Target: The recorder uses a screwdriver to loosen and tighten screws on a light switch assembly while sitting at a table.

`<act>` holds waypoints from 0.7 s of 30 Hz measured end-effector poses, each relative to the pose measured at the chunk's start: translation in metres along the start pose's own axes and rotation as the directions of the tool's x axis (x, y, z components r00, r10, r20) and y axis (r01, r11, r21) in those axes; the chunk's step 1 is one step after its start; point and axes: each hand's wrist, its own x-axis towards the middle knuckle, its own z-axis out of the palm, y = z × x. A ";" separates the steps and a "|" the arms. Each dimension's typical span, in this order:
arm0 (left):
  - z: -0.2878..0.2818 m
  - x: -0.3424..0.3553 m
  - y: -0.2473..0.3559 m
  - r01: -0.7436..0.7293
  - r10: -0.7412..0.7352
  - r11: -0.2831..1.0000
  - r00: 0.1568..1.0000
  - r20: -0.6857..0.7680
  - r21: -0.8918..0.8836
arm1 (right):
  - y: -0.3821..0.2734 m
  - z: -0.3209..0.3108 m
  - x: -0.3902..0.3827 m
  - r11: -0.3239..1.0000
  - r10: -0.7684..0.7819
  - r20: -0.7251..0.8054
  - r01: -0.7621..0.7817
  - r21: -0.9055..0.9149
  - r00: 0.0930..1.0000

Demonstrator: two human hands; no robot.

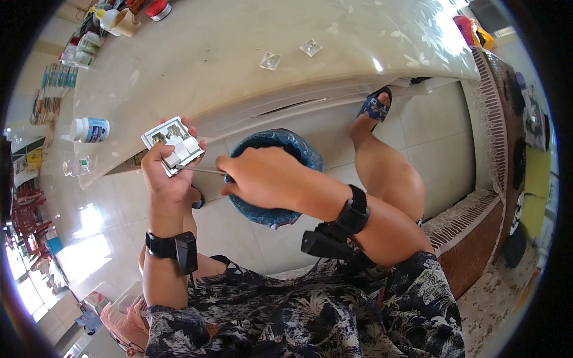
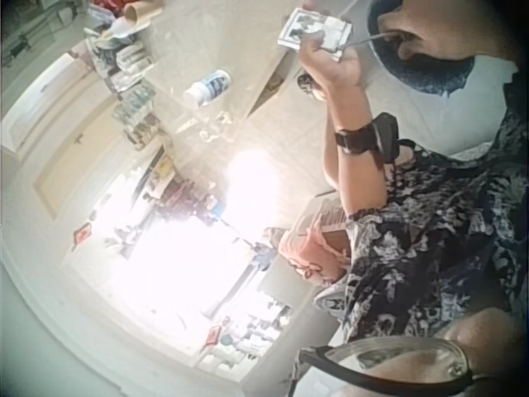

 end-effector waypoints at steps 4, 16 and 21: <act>0.002 -0.002 -0.003 -0.088 0.086 0.996 0.995 -0.058 -0.026 | -0.012 0.018 -0.003 0.964 0.079 0.108 -0.103 0.246 0.991; 0.003 -0.001 -0.005 -0.246 0.211 0.945 0.962 -0.175 -0.214 | -0.029 0.043 0.002 0.804 0.152 0.045 -0.150 0.575 0.987; 0.003 0.002 -0.010 -0.268 0.229 0.943 0.953 -0.197 -0.200 | -0.032 0.062 0.001 0.827 0.186 -0.074 -0.115 0.551 0.980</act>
